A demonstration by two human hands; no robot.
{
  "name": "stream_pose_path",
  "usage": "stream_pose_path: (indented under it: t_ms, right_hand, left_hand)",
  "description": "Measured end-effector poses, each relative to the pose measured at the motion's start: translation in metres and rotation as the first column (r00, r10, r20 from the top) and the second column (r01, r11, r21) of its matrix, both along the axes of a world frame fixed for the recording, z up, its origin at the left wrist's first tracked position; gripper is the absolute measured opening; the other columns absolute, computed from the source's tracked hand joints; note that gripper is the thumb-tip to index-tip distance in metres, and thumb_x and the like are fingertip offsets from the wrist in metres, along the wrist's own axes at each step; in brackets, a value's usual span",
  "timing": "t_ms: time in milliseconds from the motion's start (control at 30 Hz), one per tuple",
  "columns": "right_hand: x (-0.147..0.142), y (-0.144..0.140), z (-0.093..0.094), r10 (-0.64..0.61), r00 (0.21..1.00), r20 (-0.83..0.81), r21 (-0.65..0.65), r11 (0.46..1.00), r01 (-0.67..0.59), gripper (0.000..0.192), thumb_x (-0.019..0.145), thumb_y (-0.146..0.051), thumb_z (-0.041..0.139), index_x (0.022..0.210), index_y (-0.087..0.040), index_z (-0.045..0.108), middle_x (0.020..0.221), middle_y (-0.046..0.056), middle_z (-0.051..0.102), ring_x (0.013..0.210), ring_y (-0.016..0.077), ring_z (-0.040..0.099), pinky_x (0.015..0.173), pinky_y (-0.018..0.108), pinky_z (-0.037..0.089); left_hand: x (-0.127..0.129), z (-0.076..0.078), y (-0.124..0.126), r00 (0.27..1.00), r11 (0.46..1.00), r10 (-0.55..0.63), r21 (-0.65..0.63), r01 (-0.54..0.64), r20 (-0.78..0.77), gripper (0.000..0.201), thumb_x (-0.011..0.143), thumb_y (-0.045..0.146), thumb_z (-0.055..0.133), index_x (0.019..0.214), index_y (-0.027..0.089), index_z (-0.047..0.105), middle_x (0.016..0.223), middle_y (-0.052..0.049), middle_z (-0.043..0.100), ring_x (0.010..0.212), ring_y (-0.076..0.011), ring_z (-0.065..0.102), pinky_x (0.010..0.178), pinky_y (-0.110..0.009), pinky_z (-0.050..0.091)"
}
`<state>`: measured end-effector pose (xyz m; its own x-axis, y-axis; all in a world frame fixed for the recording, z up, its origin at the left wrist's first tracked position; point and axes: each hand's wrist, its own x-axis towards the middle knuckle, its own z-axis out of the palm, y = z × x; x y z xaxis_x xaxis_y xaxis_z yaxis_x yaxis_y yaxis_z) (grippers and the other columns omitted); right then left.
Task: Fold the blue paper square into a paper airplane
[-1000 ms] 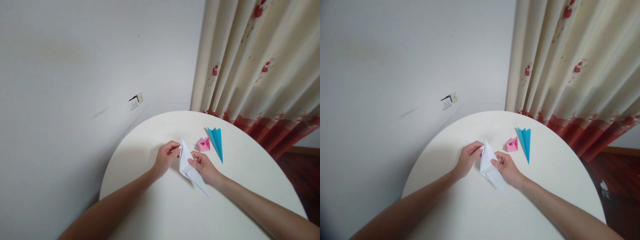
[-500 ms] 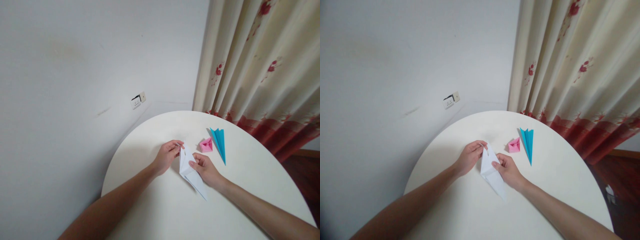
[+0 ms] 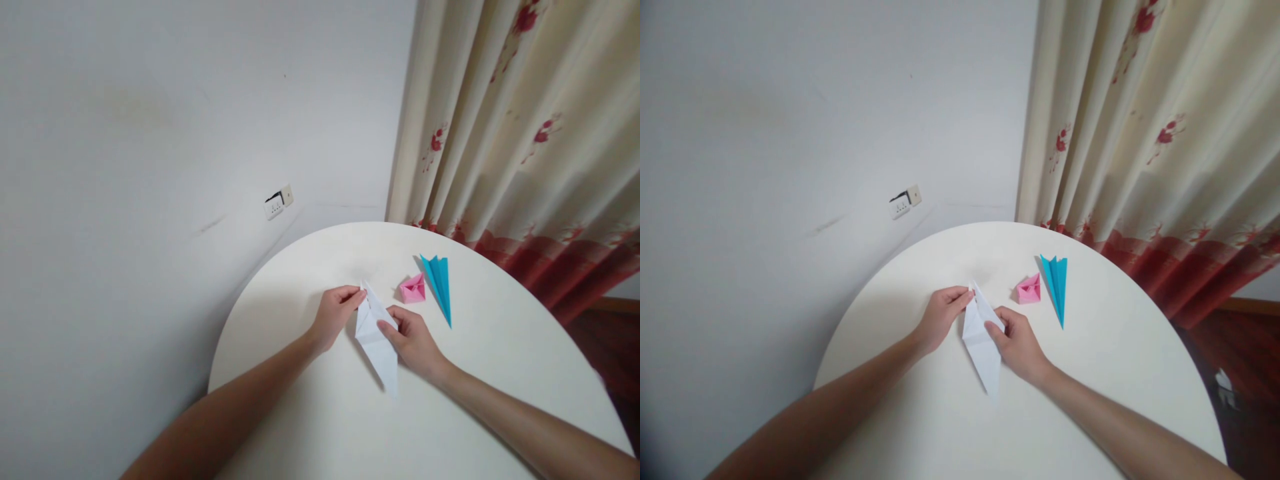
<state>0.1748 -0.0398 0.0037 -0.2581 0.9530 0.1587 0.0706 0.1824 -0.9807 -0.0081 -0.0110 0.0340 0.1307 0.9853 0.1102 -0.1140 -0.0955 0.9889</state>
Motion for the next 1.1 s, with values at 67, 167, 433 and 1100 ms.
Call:
stream_pose_path:
  t_ms: [67, 167, 433, 1100]
  right_hand:
    - [-0.001, -0.002, 0.001, 0.009, 1.0, 0.014, 0.006, 1.0, -0.009, 0.031, 0.089, -0.05, 0.065, 0.083, -0.019, 0.067, 0.072, 0.0, 0.061, 0.062, 0.0158, 0.049, 0.054, 0.027, 0.037]
    - [-0.002, -0.003, 0.001, 0.026, 1.0, -0.003, -0.01, 1.0, -0.026, 0.031, 0.085, -0.049, 0.07, 0.081, -0.019, 0.067, 0.071, 0.0, 0.06, 0.061, 0.015, 0.049, 0.054, 0.026, 0.035]
    - [0.001, 0.008, -0.002, -0.076, 0.956, -0.285, -0.183, 0.983, 0.024, 0.046, 0.075, -0.064, 0.074, 0.088, -0.02, 0.067, 0.076, 0.003, 0.069, 0.068, 0.0198, 0.06, 0.062, 0.031, 0.045]
    - [0.0, 0.014, 0.0, -0.259, 0.951, -0.171, 0.008, 0.965, 0.264, 0.038, 0.073, -0.043, 0.081, 0.098, -0.02, 0.062, 0.078, 0.0, 0.06, 0.071, 0.0172, 0.057, 0.065, 0.03, 0.048]
  left_hand:
    - [-0.001, -0.001, 0.001, 0.999, 1.0, 0.027, -0.006, -0.027, -0.022, 0.034, 0.08, 0.047, 0.076, 0.08, 0.013, 0.075, 0.074, -0.003, 0.069, 0.072, -0.0158, 0.059, 0.072, -0.028, 0.047]
    - [0.0, -0.001, 0.001, 0.999, 0.999, 0.046, -0.024, -0.046, 0.014, 0.033, 0.078, 0.046, 0.078, 0.078, 0.013, 0.075, 0.074, -0.004, 0.069, 0.072, -0.0163, 0.06, 0.074, -0.029, 0.048]
    - [0.012, -0.001, -0.011, 0.949, 0.962, -0.209, -0.127, 0.243, 0.234, 0.042, 0.078, 0.05, 0.081, 0.097, 0.014, 0.073, 0.085, -0.004, 0.067, 0.079, -0.0154, 0.06, 0.075, -0.027, 0.049]
    - [0.013, -0.007, -0.012, 0.985, 0.998, 0.067, 0.006, -0.067, -0.162, 0.019, 0.072, 0.033, 0.079, 0.074, 0.014, 0.073, 0.066, -0.001, 0.068, 0.06, -0.014, 0.058, 0.057, -0.023, 0.04]
